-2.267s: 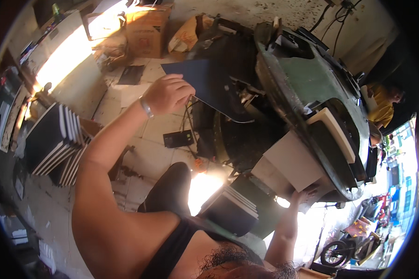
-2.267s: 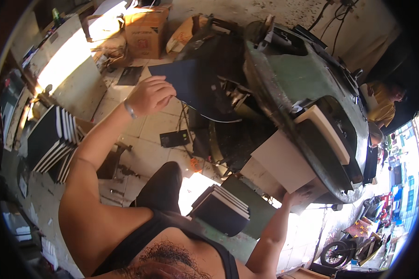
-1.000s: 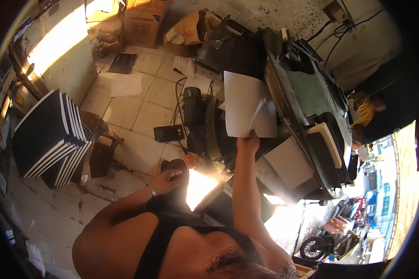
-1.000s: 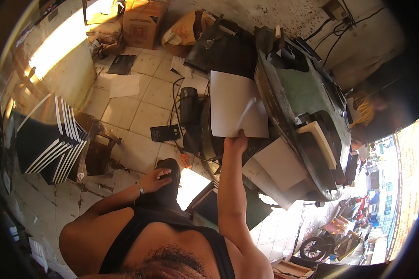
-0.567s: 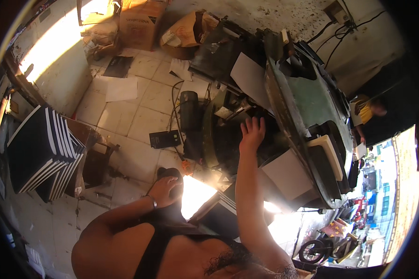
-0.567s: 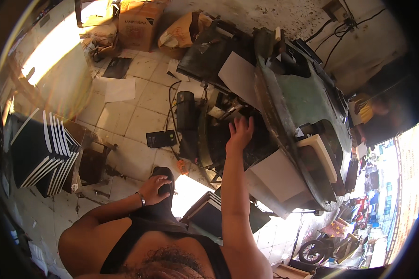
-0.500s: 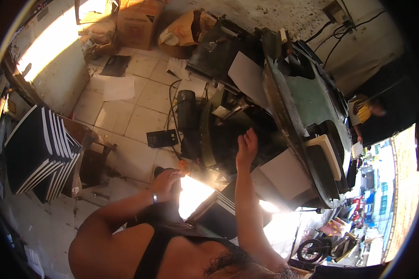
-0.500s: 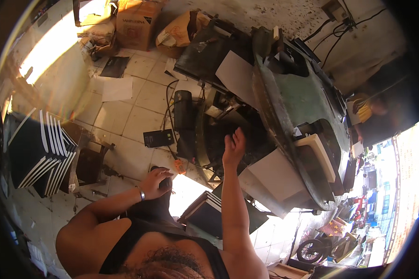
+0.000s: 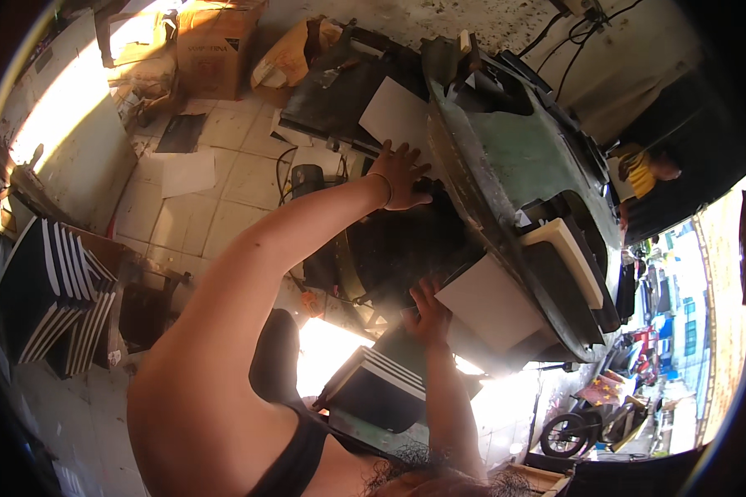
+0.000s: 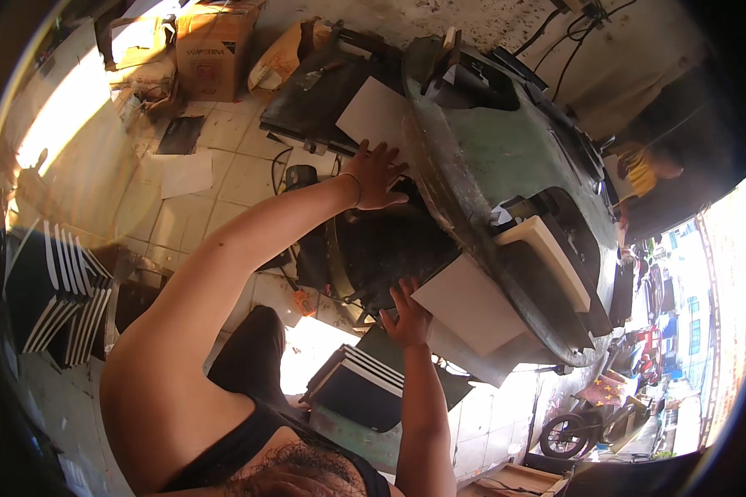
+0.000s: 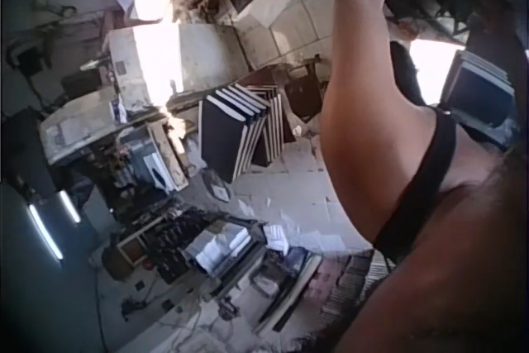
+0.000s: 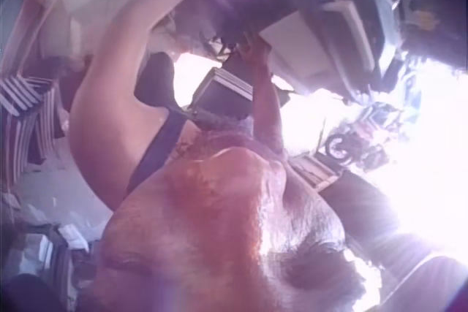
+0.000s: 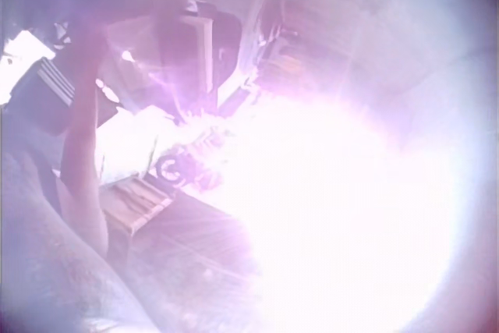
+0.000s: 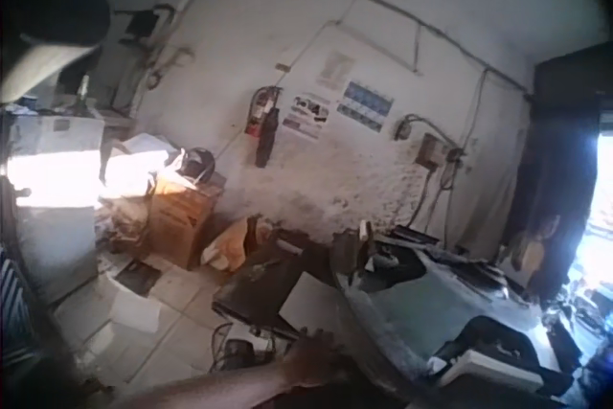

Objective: The person binds notebooks using a binding machine, feeding paper sheets into the machine, attaching covers to book blocks, and stacking the bound notebooks by hand.

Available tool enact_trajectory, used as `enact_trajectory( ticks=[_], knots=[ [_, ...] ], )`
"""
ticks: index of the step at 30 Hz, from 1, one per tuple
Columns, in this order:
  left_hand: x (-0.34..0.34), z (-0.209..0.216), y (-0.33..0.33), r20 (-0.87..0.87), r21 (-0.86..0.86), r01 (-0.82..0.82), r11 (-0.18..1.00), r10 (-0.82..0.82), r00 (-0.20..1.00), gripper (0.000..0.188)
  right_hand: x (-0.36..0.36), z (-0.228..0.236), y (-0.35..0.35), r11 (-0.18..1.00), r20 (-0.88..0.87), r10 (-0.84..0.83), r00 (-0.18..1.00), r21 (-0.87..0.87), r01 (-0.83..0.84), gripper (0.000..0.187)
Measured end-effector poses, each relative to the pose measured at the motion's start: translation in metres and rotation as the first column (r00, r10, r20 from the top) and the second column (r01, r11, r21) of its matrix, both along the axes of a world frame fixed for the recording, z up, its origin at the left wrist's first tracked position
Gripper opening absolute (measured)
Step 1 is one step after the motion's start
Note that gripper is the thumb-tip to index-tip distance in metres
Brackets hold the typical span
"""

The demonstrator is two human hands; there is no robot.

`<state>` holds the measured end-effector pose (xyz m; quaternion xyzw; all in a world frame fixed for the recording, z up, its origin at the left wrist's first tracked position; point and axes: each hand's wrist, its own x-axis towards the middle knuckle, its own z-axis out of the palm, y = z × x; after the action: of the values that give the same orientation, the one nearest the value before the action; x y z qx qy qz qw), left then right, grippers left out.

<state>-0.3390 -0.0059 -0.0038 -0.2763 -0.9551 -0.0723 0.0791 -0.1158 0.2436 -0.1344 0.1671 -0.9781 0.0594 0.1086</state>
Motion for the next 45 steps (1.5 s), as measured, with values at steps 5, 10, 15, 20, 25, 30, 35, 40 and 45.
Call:
enact_trajectory(
  ticks=[5,10,15,20,25,30,35,40,45],
  knots=[
    [-0.069,0.015,0.035,0.110,-0.105,-0.090,0.990,0.102,0.989,0.093,0.005,0.006,0.000,0.996,0.014,-0.083,0.996,0.046,0.082,0.050],
    [-0.157,0.005,0.052,0.173,-0.329,-0.036,0.944,0.097,0.980,0.091,0.007,0.003,-0.003,0.997,-0.035,-0.058,0.998,-0.060,0.056,0.045],
    [-0.226,-0.024,0.057,0.111,-0.409,-0.095,0.907,0.153,0.982,0.096,0.011,0.008,-0.006,0.995,-0.056,-0.059,0.997,-0.086,0.054,0.045],
    [-0.259,-0.052,0.050,0.044,-0.370,-0.137,0.919,0.165,0.985,0.099,0.009,0.012,-0.008,0.994,-0.068,-0.041,0.997,-0.104,0.033,0.044],
    [-0.227,-0.041,0.066,-0.011,-0.357,-0.166,0.919,0.174,0.985,0.102,0.008,0.017,0.000,0.994,-0.034,-0.085,0.996,-0.066,0.083,0.044],
    [-0.199,-0.022,0.048,0.047,-0.362,-0.252,0.898,0.288,0.956,0.107,0.010,0.013,-0.004,0.993,-0.071,-0.055,0.996,-0.110,0.047,0.043],
    [-0.126,0.003,0.021,0.052,-0.238,-0.261,0.935,0.281,0.958,0.098,0.019,0.011,-0.015,0.990,-0.032,-0.070,0.997,-0.127,0.065,0.042],
    [0.024,-0.009,-0.025,-0.023,0.025,-0.051,0.998,0.051,0.998,0.080,0.014,-0.017,0.006,0.974,-0.087,-0.036,0.996,-0.224,0.015,0.045],
    [0.234,-0.086,-0.144,0.220,0.277,0.159,0.948,-0.223,0.950,0.066,0.021,0.011,0.004,0.970,-0.140,-0.158,0.977,-0.205,0.128,0.063]
  ],
)
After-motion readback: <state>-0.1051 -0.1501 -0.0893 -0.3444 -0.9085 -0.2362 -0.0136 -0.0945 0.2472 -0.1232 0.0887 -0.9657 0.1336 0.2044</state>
